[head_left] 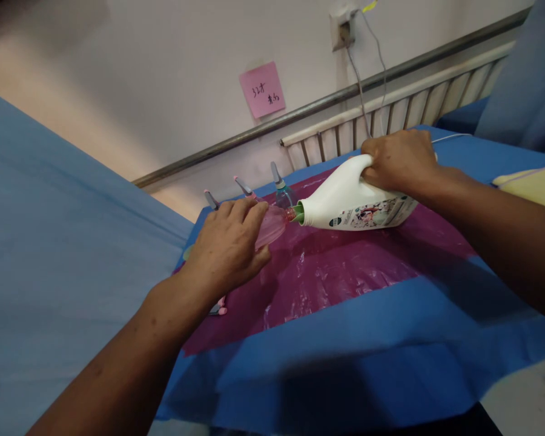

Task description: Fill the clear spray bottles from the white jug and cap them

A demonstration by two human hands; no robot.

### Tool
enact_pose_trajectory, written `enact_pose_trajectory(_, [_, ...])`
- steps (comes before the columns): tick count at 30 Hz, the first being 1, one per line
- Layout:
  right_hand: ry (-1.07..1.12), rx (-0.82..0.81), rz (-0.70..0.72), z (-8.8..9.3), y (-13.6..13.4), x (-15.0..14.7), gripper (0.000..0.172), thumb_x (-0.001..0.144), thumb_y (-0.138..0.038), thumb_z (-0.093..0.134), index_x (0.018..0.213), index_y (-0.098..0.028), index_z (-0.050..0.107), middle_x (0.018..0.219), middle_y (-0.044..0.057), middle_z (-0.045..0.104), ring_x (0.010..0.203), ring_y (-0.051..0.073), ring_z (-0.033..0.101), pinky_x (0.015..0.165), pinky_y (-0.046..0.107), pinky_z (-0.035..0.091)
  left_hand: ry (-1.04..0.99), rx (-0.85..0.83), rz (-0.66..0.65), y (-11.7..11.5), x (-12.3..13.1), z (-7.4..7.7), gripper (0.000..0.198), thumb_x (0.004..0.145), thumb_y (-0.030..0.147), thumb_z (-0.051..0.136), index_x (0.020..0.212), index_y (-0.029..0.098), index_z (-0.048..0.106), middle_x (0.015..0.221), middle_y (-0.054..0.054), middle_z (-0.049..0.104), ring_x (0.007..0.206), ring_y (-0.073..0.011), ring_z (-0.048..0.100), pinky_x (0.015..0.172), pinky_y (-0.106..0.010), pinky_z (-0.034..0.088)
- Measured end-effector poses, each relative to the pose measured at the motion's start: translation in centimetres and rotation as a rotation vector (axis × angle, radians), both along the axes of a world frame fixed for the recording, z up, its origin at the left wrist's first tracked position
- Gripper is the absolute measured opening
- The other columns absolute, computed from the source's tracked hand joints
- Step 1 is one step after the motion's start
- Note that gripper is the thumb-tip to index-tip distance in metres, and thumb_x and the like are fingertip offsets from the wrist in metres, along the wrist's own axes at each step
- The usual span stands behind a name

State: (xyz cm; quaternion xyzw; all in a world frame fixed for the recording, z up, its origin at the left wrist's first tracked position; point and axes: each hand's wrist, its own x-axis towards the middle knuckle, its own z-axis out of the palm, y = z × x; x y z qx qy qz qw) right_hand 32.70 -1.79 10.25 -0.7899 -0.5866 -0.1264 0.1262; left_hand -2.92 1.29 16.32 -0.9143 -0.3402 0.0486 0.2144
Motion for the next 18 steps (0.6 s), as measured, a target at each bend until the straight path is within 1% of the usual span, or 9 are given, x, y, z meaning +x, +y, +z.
enact_pose_trajectory(3, [-0.016,-0.024,-0.056,0.02,0.03,-0.11,0.036,0.101,-0.042,0.063,0.123,-0.019,0.082,0.113,0.017,0.083,0.096,0.029,0.069,0.080,0.041,0.032,-0.018,-0.005,-0.016,0.19,-0.10,-0.06,0.075,0.098,0.033,0.076,0.168,0.018,0.054,0.170,-0.023,0.061,0.152,-0.0454,0.061,0.125,-0.063,0.056])
enact_pose_trajectory(10, [-0.013,-0.020,-0.047,0.09,0.00,-0.18,0.036,0.102,-0.041,0.063,0.124,-0.020,0.082,0.112,0.018,0.083,0.096,0.030,0.071,0.079,0.042,0.032,-0.005,0.010,-0.024,0.31,-0.06,0.02,0.073,0.097,0.035,0.077,0.165,0.021,0.055,0.170,-0.020,0.062,0.151,-0.0436,0.062,0.124,-0.060,0.056])
enact_pose_trajectory(16, [-0.023,-0.006,-0.040,-0.07,-0.03,0.06,0.038,0.100,-0.043,0.062,0.123,-0.020,0.083,0.111,0.018,0.084,0.095,0.030,0.070,0.078,0.042,0.031,0.048,0.009,0.005,-0.07,0.44,0.47,0.072,0.098,0.032,0.074,0.165,0.015,0.054,0.171,-0.024,0.061,0.150,-0.0462,0.062,0.122,-0.062,0.056])
enact_pose_trajectory(18, [0.006,0.010,0.004,-0.10,-0.02,0.18,0.038,0.099,-0.041,0.062,0.123,-0.019,0.082,0.110,0.019,0.083,0.096,0.031,0.069,0.079,0.042,0.033,0.057,0.011,0.008,-0.12,0.52,0.56,0.072,0.099,0.032,0.073,0.166,0.015,0.053,0.171,-0.024,0.060,0.149,-0.0465,0.062,0.121,-0.062,0.057])
